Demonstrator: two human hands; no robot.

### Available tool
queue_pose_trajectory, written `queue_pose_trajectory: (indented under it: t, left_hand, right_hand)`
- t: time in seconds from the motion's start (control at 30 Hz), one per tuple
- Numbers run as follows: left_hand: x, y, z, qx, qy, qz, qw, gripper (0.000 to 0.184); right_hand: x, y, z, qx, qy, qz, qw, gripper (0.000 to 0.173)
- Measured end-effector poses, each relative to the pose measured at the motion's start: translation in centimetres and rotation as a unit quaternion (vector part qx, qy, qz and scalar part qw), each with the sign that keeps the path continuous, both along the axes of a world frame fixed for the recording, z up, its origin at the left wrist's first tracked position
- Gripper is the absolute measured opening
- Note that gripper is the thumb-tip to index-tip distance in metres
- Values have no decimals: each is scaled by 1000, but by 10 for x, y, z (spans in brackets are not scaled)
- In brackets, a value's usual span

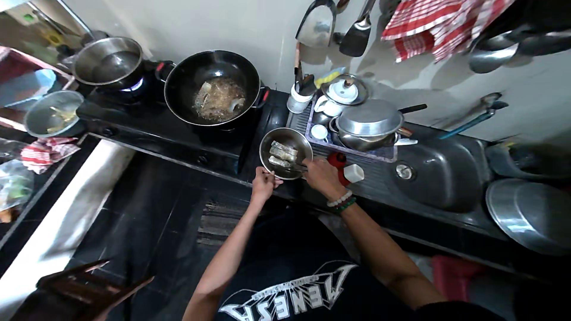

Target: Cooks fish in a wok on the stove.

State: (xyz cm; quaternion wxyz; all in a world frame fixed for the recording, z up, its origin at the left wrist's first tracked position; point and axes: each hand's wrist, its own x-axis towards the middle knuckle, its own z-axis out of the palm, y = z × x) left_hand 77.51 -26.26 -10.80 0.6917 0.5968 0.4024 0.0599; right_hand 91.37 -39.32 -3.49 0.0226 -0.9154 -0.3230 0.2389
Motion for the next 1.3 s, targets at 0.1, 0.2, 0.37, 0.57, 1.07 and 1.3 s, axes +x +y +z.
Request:
queue_pose_trajectory:
  t: [0.1, 0.2, 0.37, 0.57, 1.07, 1.3]
  left_hand:
    - [0, 0, 1, 1, 1, 1, 1000, 25]
    - [1, 0, 1, 3, 1, 3, 1000, 23]
    - [1, 0, 1, 0, 1, 11, 1000, 25]
    - [2, -2, -1, 12, -8, 6, 1000, 25]
    - [-6, -5, -1, -3, -21, 24, 999, 26]
    - [-20, 1, -5, -17, -21, -17, 999, 39]
  right_hand:
    - [4, -6, 5, 11, -39, -6, 999, 28]
    - [2, -2, 1, 17, -49, -12, 999, 30]
    - [1, 0, 0, 0, -11, 10, 1000, 32]
    - [6, -2, 3, -4, -36, -2, 999, 32]
    - [65, -38, -16, 121, 316, -59, 939, 36]
    - [85, -50, 10, 137, 361, -50, 921, 36]
